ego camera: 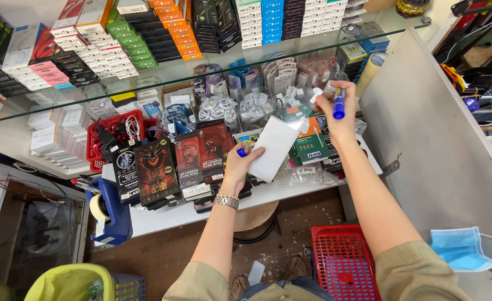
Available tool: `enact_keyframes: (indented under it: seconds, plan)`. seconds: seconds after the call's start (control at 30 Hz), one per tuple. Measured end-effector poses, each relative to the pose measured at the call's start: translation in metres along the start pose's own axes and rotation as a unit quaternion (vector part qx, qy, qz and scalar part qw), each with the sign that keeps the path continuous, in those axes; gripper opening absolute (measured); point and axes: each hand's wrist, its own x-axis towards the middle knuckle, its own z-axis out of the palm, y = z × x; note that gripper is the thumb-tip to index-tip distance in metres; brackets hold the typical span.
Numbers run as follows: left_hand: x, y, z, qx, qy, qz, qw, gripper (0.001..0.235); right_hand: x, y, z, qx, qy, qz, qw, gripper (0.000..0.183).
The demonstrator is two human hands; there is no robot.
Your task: The person wipes several small product boxes with a maroon cloth on a cluttered counter, then uses a blue marker to write on the boxes. The person handles multiple boxes one at a time, wiping and labeling them in sequence.
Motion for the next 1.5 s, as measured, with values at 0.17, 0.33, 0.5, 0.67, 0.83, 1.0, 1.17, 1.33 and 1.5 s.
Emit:
enact_keyframes:
  seconds: [0.17,0.33,0.5,0.67,0.83,1.0,1.17,1.33,1.5]
  plan:
    - [0.001,0.006,0.0,-0.026,-0.011,0.011,1.0,0.049,-0.022,-0.016,0.021,-0.091,-0.079,-0.004,0.993,0.053]
    - [0.008,0.014,0.01,0.026,-0.032,0.011,0.999,0.049,-0.039,-0.041,0.028,-0.223,-0.163,0.004,0.961,0.045]
    - [0.021,0.018,0.038,0.11,-0.084,0.052,0.989,0.049,-0.038,-0.052,0.003,-0.234,-0.119,0.069,0.963,0.041]
    - [0.037,-0.017,0.082,0.115,-0.089,0.078,0.986,0.041,-0.051,-0.021,-0.055,-0.256,-0.087,0.103,0.957,0.045]
    - [0.055,-0.081,0.094,0.231,0.005,0.032,0.972,0.031,-0.097,0.022,-0.135,-0.277,0.178,0.192,0.924,0.046]
    - [0.065,-0.141,0.11,0.168,0.046,-0.163,0.971,0.021,-0.142,0.057,-0.19,-0.171,0.174,0.324,0.914,0.054]
    - [0.079,-0.166,0.112,0.091,0.024,-0.198,0.976,0.014,-0.155,0.081,-0.195,-0.126,0.143,0.355,0.915,0.054]
    - [0.099,-0.162,0.106,-0.028,-0.017,-0.313,0.949,0.008,-0.147,0.082,-0.183,-0.061,0.158,0.402,0.9,0.052]
    - [0.11,-0.147,0.108,-0.068,-0.035,-0.341,0.937,0.007,-0.132,0.082,-0.167,-0.022,0.191,0.366,0.91,0.046]
